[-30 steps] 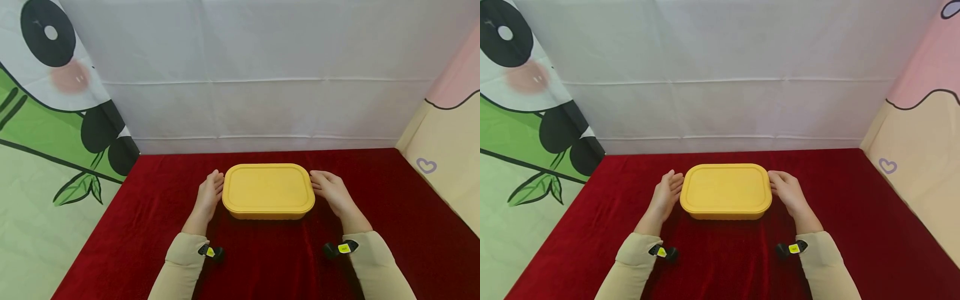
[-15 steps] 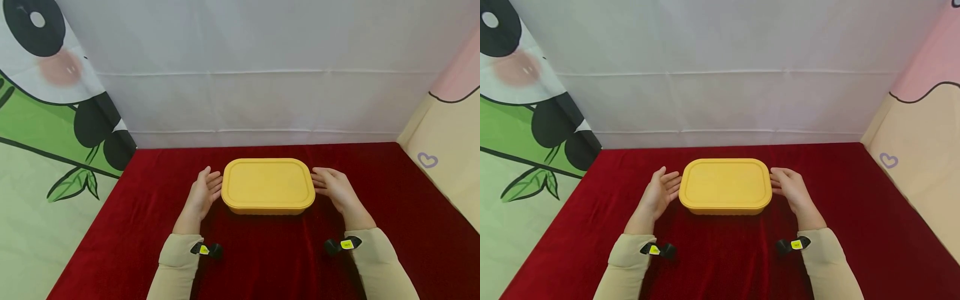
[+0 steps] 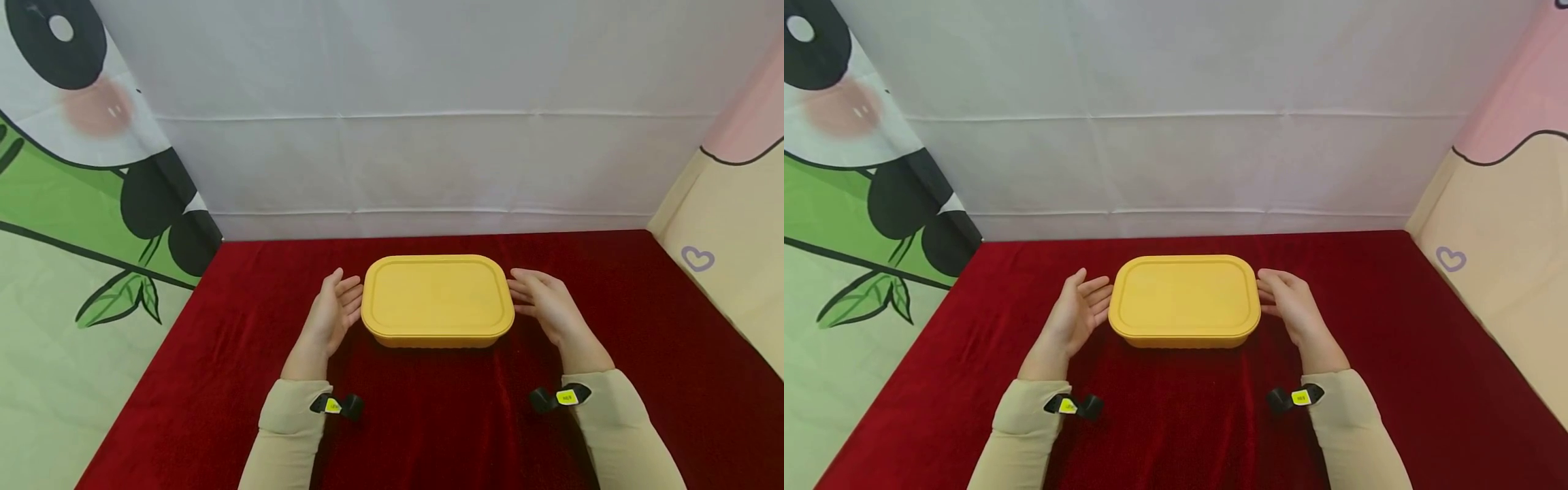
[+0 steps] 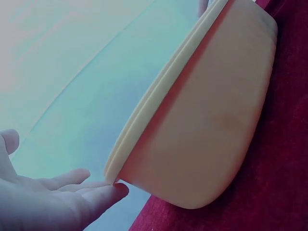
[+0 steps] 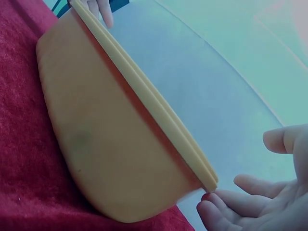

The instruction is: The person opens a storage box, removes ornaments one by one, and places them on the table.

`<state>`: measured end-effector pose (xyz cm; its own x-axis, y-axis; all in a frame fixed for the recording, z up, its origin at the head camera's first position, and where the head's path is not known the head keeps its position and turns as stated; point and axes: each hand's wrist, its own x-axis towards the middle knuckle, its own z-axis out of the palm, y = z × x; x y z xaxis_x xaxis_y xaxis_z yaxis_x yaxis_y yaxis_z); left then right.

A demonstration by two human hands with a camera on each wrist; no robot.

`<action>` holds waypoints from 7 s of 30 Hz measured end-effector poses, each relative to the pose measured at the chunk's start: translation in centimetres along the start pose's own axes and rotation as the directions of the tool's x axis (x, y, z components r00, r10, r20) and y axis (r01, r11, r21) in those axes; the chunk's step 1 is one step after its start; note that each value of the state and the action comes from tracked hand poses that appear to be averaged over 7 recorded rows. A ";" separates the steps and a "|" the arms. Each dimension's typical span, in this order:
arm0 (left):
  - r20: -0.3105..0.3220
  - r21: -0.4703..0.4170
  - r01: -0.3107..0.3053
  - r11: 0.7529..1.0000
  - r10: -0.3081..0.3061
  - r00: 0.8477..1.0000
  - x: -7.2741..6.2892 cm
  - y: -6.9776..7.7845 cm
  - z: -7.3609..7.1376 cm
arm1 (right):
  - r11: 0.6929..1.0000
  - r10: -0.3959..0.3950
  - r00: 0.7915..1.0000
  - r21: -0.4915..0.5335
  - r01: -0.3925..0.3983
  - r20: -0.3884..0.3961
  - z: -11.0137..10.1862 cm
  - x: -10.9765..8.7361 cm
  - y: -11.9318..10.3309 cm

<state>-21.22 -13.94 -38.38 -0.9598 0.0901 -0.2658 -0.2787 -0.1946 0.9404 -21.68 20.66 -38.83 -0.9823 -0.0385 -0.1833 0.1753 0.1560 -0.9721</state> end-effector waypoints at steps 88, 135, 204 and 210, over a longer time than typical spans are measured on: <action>-0.427 0.149 -0.027 0.988 0.089 0.900 -3.4 4.4 -9.5 | 0.981 -0.059 0.980 0.192 0.022 0.192 12.9 1.2 -4.0; -0.721 0.004 0.035 0.999 -0.022 0.692 -3.8 2.3 -16.8 | 0.993 -0.014 0.922 0.111 -0.032 0.386 25.9 -0.8 -4.1; -0.516 0.350 0.036 0.936 0.161 0.842 -1.7 0.9 -13.4 | 0.835 -0.311 0.804 -0.258 0.486 0.507 22.9 -2.3 -3.0; -0.425 0.387 0.023 0.922 0.156 0.892 -1.1 0.9 -12.2 | 0.859 -0.370 0.807 -0.161 0.486 0.461 21.2 -1.9 -3.1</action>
<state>-20.79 -26.16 -39.85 -0.9134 -0.3651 -0.1802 -0.2660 0.2001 0.9430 -18.98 -0.70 -38.63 -0.8267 -0.5438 0.1443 -0.3377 0.2744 -0.9004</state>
